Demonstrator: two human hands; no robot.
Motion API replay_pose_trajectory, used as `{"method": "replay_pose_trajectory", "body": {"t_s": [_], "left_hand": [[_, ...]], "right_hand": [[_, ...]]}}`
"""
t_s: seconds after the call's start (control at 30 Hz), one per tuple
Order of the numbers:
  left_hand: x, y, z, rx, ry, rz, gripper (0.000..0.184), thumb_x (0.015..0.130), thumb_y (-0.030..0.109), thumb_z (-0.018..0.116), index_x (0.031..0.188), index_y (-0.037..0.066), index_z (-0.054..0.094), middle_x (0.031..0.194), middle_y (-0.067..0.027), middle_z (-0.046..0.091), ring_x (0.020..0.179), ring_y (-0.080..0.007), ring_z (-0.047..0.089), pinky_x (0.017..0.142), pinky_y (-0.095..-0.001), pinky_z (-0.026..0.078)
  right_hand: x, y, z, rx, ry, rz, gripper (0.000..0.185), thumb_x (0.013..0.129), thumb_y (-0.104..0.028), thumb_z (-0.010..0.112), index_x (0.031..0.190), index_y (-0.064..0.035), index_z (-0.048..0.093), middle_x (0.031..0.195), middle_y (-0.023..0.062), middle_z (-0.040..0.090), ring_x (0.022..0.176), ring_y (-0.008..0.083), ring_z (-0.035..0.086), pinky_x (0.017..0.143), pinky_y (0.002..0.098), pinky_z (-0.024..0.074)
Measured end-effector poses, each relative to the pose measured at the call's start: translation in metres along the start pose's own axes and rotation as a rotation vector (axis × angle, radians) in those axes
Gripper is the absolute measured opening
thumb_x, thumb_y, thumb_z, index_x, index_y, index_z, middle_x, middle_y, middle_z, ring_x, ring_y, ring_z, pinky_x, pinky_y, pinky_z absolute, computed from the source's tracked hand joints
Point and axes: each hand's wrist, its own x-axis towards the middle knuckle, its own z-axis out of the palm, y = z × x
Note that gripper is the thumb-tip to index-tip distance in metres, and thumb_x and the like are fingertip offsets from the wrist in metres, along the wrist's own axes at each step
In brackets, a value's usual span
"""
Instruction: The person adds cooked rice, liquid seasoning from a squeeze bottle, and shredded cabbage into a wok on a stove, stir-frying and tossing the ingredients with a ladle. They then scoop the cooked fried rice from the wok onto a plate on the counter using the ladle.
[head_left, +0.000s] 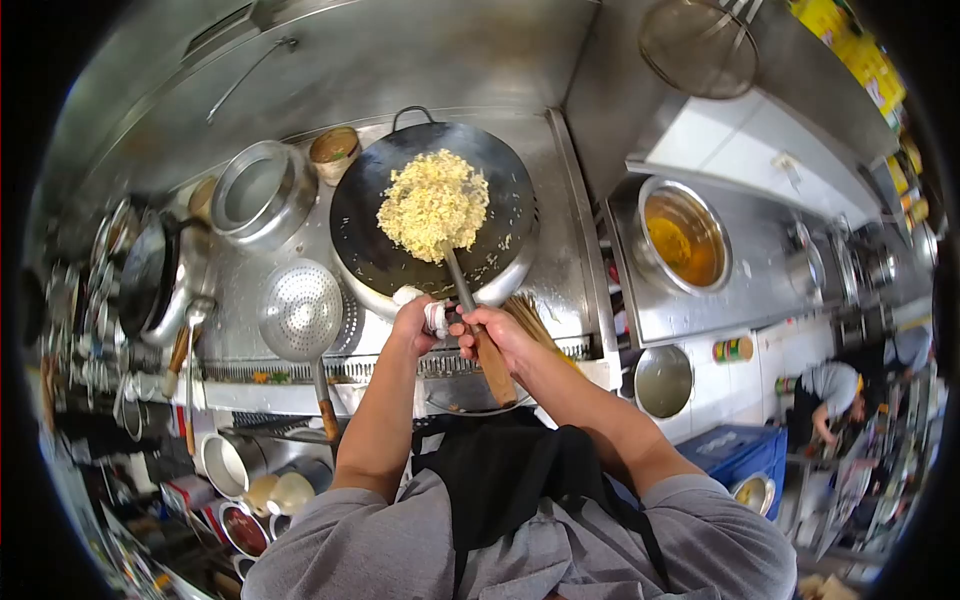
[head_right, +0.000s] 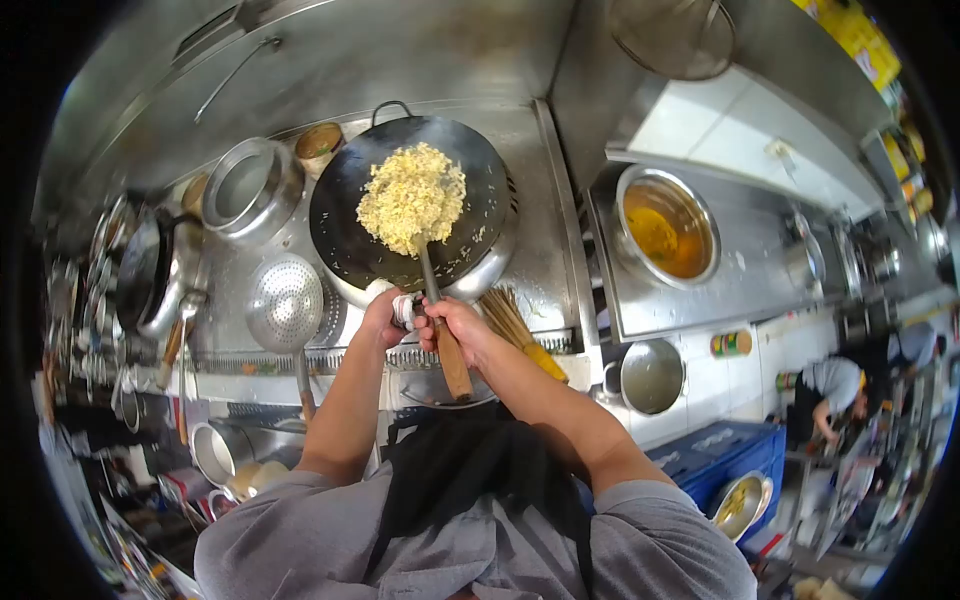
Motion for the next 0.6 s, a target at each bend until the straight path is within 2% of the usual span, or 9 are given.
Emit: {"method": "replay_pose_trajectory", "body": {"t_s": [0.07, 0.13, 0.2, 0.27, 0.37, 0.43, 0.47, 0.53, 0.6], "left_hand": [[0.006, -0.005, -0.007, 0.000, 0.035, 0.051, 0.011, 0.089, 0.016, 0.050, 0.087, 0.007, 0.056, 0.077, -0.0104, 0.063, 0.067, -0.0261, 0.062, 0.060, -0.0426, 0.052], [-0.021, -0.001, -0.023, 0.006, -0.095, 0.194, 0.010, 0.088, 0.017, 0.053, 0.082, 0.010, 0.055, 0.074, -0.0070, 0.061, 0.067, -0.0218, 0.061, 0.062, -0.0396, 0.051], [-0.076, 0.008, -0.022, 0.011, -0.109, 0.133, 0.009, 0.089, 0.017, 0.053, 0.088, 0.009, 0.057, 0.079, -0.0054, 0.063, 0.071, -0.0197, 0.063, 0.068, -0.0380, 0.054], [-0.113, 0.002, -0.029, 0.123, -0.087, 0.169, 0.008, 0.086, 0.012, 0.054, 0.091, 0.007, 0.057, 0.087, -0.0097, 0.065, 0.081, -0.0226, 0.067, 0.073, -0.0378, 0.056], [-0.148, 0.001, -0.035, 0.430, -0.042, 0.264, 0.012, 0.073, 0.001, 0.055, 0.084, 0.003, 0.051, 0.081, -0.0079, 0.056, 0.068, -0.0200, 0.059, 0.068, -0.0353, 0.054], [-0.167, -0.002, -0.012, 0.528, -0.123, 0.246, 0.014, 0.073, 0.000, 0.054, 0.087, 0.001, 0.050, 0.082, -0.0090, 0.055, 0.069, -0.0203, 0.059, 0.068, -0.0345, 0.055], [-0.200, 0.018, -0.028, 0.572, -0.204, 0.239, 0.009, 0.076, 0.002, 0.054, 0.084, 0.001, 0.052, 0.078, -0.0091, 0.056, 0.065, -0.0207, 0.060, 0.060, -0.0335, 0.053], [-0.173, -0.009, -0.002, 0.671, -0.294, 0.147, 0.005, 0.079, 0.006, 0.055, 0.083, 0.003, 0.053, 0.073, -0.0107, 0.059, 0.058, -0.0206, 0.060, 0.047, -0.0323, 0.049], [-0.156, -0.041, 0.020, 0.747, -0.462, 0.025, 0.008, 0.079, 0.008, 0.056, 0.085, 0.004, 0.054, 0.073, -0.0110, 0.061, 0.058, -0.0213, 0.061, 0.045, -0.0324, 0.048]], "right_hand": [[0.007, 0.019, 0.000, 0.070, -0.086, 0.048, 0.018, 0.092, -0.010, 0.050, 0.109, -0.0110, 0.045, 0.070, 0.0013, 0.048, 0.049, 0.0078, 0.043, 0.045, 0.0270, 0.0391], [-0.005, 0.028, 0.003, 0.159, -0.111, 0.040, 0.016, 0.093, -0.010, 0.050, 0.107, -0.0111, 0.044, 0.068, -0.0008, 0.045, 0.044, 0.0040, 0.038, 0.042, 0.0258, 0.0349], [-0.037, 0.043, 0.004, 0.215, -0.135, 0.051, 0.017, 0.093, -0.009, 0.051, 0.109, -0.0113, 0.043, 0.068, -0.0013, 0.044, 0.044, 0.0036, 0.037, 0.040, 0.0248, 0.0331], [-0.083, 0.054, 0.000, 0.237, -0.154, -0.001, 0.021, 0.093, -0.008, 0.052, 0.112, -0.0108, 0.042, 0.068, -0.0015, 0.044, 0.043, 0.0033, 0.037, 0.038, 0.0238, 0.0319], [-0.162, 0.092, 0.005, 0.209, -0.142, -0.139, 0.029, 0.093, -0.007, 0.053, 0.119, -0.0089, 0.040, 0.068, -0.0010, 0.043, 0.042, 0.0032, 0.036, 0.037, 0.0228, 0.0319], [-0.210, 0.114, 0.005, 0.182, -0.085, -0.269, 0.035, 0.093, -0.006, 0.053, 0.124, -0.0074, 0.038, 0.069, -0.0003, 0.043, 0.041, 0.0033, 0.036, 0.036, 0.0225, 0.0332], [-0.240, 0.143, 0.051, 0.132, -0.020, -0.345, 0.041, 0.091, -0.005, 0.052, 0.129, -0.0062, 0.036, 0.069, 0.0008, 0.043, 0.040, 0.0037, 0.037, 0.036, 0.0229, 0.0349], [-0.280, 0.155, 0.039, 0.162, 0.139, -0.452, 0.043, 0.090, -0.004, 0.050, 0.130, -0.0060, 0.036, 0.069, 0.0012, 0.044, 0.040, 0.0041, 0.037, 0.036, 0.0234, 0.0356], [-0.308, 0.188, 0.036, 0.224, 0.278, -0.569, 0.047, 0.088, -0.004, 0.050, 0.132, -0.0056, 0.035, 0.069, 0.0018, 0.045, 0.041, 0.0050, 0.039, 0.036, 0.0240, 0.0373]]}}
